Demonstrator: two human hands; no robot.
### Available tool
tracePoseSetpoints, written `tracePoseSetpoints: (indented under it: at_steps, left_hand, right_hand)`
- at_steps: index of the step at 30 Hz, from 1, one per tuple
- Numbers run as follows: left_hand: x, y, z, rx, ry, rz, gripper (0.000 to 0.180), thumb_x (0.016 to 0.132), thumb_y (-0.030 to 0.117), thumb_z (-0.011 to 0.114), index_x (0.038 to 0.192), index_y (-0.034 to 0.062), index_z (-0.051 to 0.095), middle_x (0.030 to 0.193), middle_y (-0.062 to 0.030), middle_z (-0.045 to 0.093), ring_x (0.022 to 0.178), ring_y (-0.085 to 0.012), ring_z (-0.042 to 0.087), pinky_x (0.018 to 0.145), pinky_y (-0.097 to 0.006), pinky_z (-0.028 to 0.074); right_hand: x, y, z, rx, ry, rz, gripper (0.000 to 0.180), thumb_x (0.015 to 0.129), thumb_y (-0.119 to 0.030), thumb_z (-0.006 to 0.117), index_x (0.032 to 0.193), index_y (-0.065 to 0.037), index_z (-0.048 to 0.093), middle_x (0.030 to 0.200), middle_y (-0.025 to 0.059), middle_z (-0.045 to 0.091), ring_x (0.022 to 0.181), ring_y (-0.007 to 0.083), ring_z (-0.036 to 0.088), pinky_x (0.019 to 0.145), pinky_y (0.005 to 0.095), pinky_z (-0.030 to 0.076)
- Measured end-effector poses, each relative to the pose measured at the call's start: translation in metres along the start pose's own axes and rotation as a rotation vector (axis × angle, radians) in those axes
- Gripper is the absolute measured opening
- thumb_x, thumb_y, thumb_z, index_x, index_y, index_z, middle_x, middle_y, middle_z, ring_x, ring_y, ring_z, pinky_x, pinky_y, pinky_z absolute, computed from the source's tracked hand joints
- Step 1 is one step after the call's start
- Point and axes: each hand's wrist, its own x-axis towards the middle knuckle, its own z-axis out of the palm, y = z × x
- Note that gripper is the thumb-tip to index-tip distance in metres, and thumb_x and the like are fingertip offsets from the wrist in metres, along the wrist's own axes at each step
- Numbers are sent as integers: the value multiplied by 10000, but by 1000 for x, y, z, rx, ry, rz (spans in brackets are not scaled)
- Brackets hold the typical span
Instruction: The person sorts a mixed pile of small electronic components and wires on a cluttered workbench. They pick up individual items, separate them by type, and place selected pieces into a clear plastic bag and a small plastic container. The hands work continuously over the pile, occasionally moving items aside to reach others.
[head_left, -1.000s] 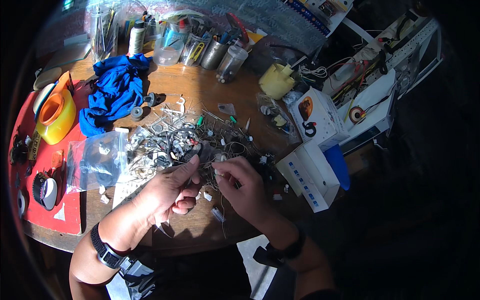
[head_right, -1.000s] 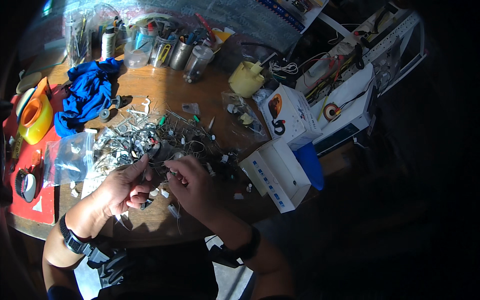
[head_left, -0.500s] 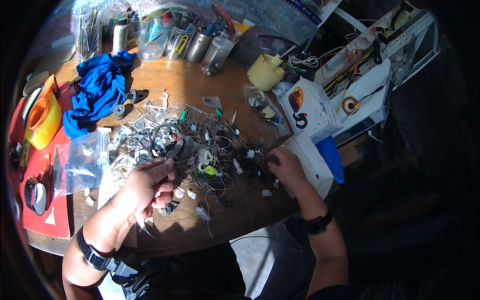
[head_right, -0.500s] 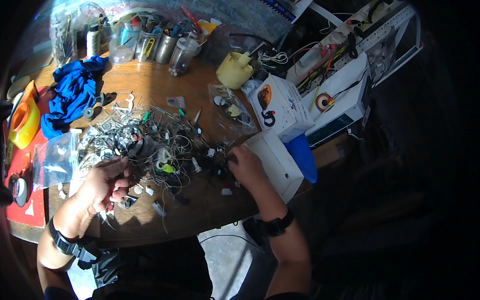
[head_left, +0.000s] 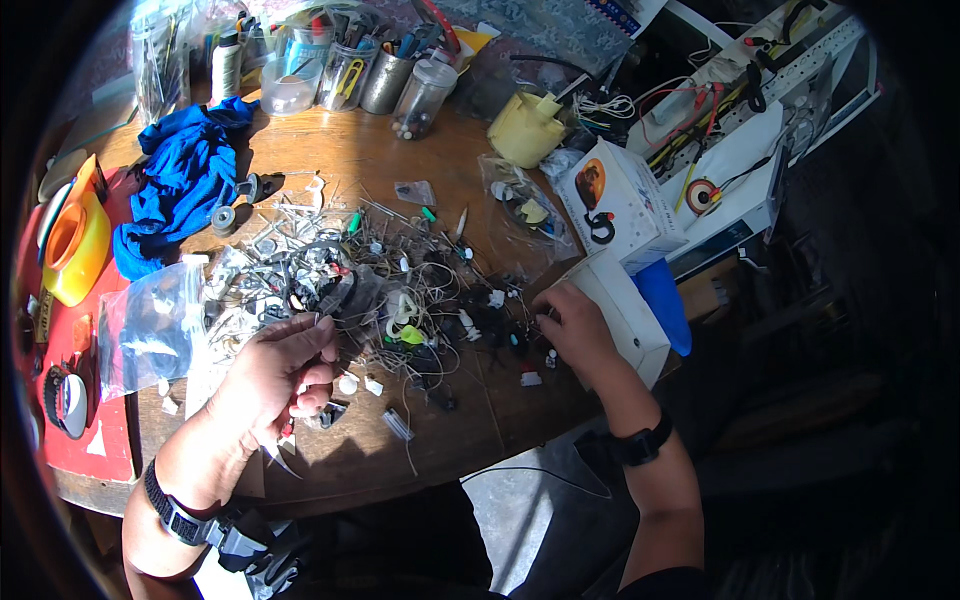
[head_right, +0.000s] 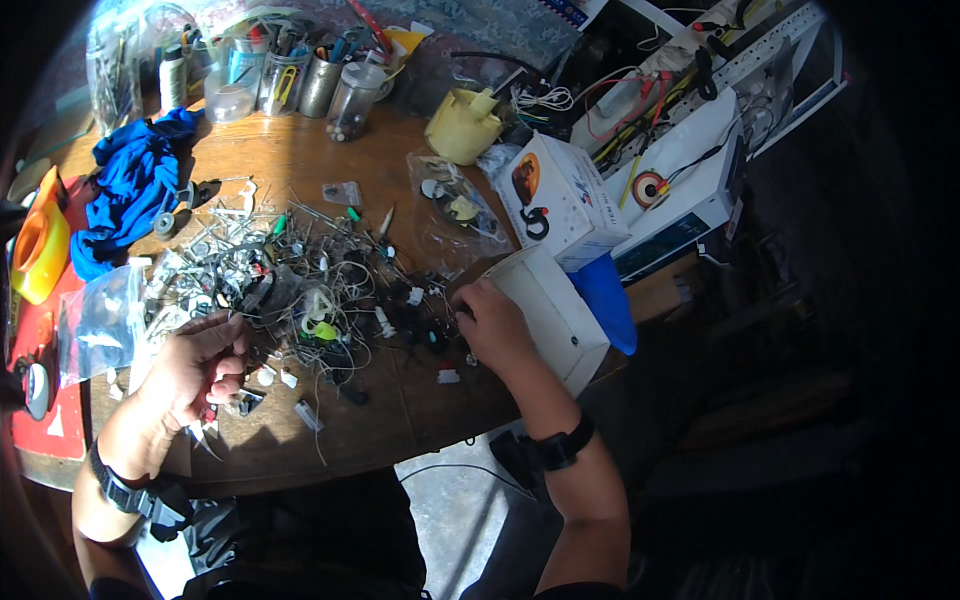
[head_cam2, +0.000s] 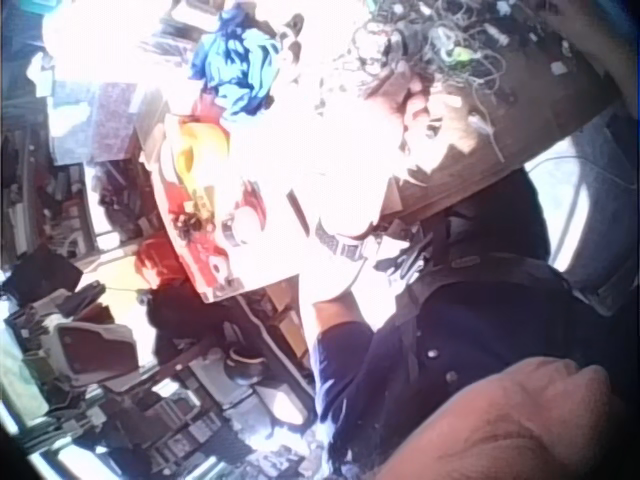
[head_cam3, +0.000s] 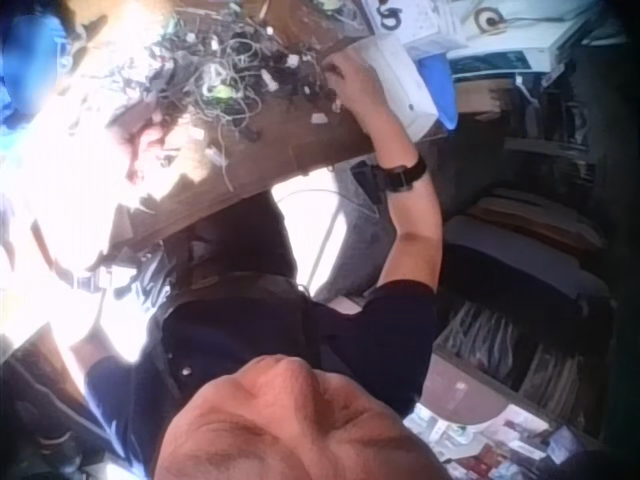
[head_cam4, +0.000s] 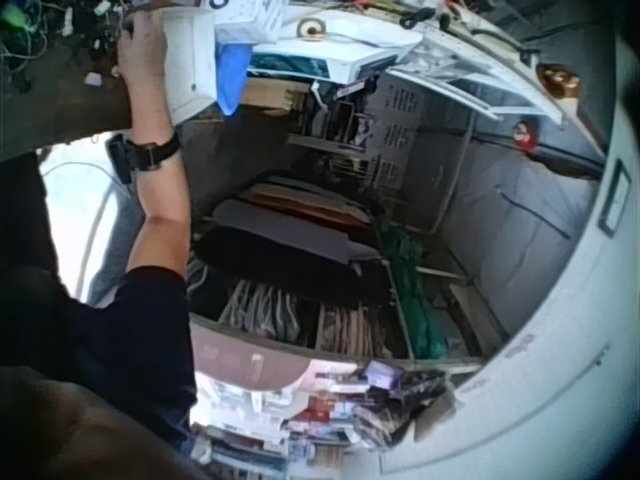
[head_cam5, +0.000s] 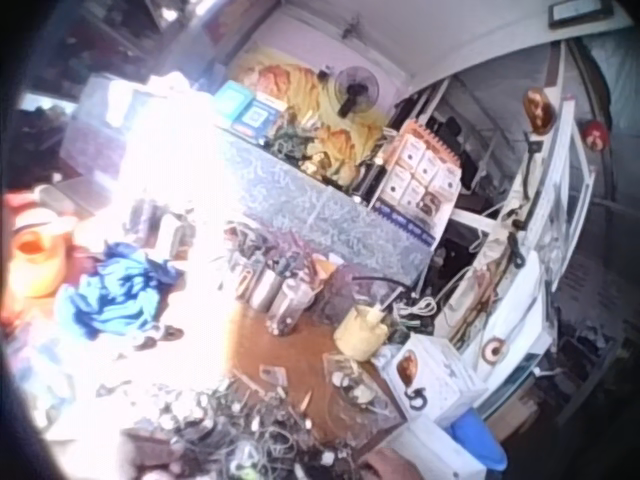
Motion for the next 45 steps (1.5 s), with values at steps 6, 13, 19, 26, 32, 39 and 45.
tracePoseSetpoints:
  at_steps: [6, 13, 19, 26, 32, 39, 45]
  left_hand:
    - [0, 0, 1, 63, 17, -2, 240, 964, 202, 410, 781, 50, 443, 561, 11, 330, 441, -75, 279, 370, -213, 212]
    - [1, -2, -1, 30, 0, 13, 236, 963, 197, 412, 783, 49, 445, 562, 13, 330, 444, -73, 283, 371, -207, 211]
    - [-1, -1, 0, 8, 6, 23, 231, 964, 189, 414, 784, 49, 451, 564, 13, 332, 444, -74, 288, 372, -203, 220]
    - [-1, 0, 0, 35, -2, 8, 236, 964, 198, 412, 793, 42, 458, 568, 10, 342, 442, -76, 292, 377, -201, 222]
    - [0, 1, -1, 8, -5, 9, 250, 969, 194, 398, 788, 32, 457, 566, 10, 341, 446, -80, 292, 385, -207, 225]
    - [-3, 3, 2, 40, 9, -3, 236, 964, 179, 413, 802, 16, 467, 553, 11, 332, 440, -78, 276, 392, -218, 238]
    - [0, 3, -1, 29, -12, -8, 220, 961, 156, 423, 798, 18, 473, 559, 11, 344, 438, -74, 274, 389, -211, 237]
  right_hand:
    - [6, 1, -5, 47, 122, 8, 186, 728, -41, 609, 910, -35, 570, 914, 118, 551, 816, 299, 584, 697, 379, 466]
    - [0, -3, -2, 60, -101, 173, 139, 745, -145, 636, 816, -28, 613, 796, 136, 603, 745, 298, 604, 668, 374, 472]
    - [1, -2, -5, 188, -15, 278, 121, 767, -121, 616, 803, -6, 605, 757, 114, 632, 671, 215, 619, 580, 313, 466]
    - [5, -2, -19, 970, 57, 480, 73, 834, -83, 544, 873, -22, 559, 830, 86, 638, 652, 141, 619, 518, 233, 459]
    - [17, -14, -11, 1063, 40, 481, 83, 841, -95, 554, 884, -23, 551, 823, 87, 627, 636, 123, 600, 515, 227, 461]
    - [70, -18, 0, 970, -68, 386, 106, 849, -119, 590, 906, -31, 572, 790, 53, 613, 672, 122, 618, 537, 227, 470]
    - [145, -9, 31, 819, -74, 396, 102, 848, -101, 590, 895, -11, 583, 805, 53, 613, 703, 137, 636, 529, 219, 484]
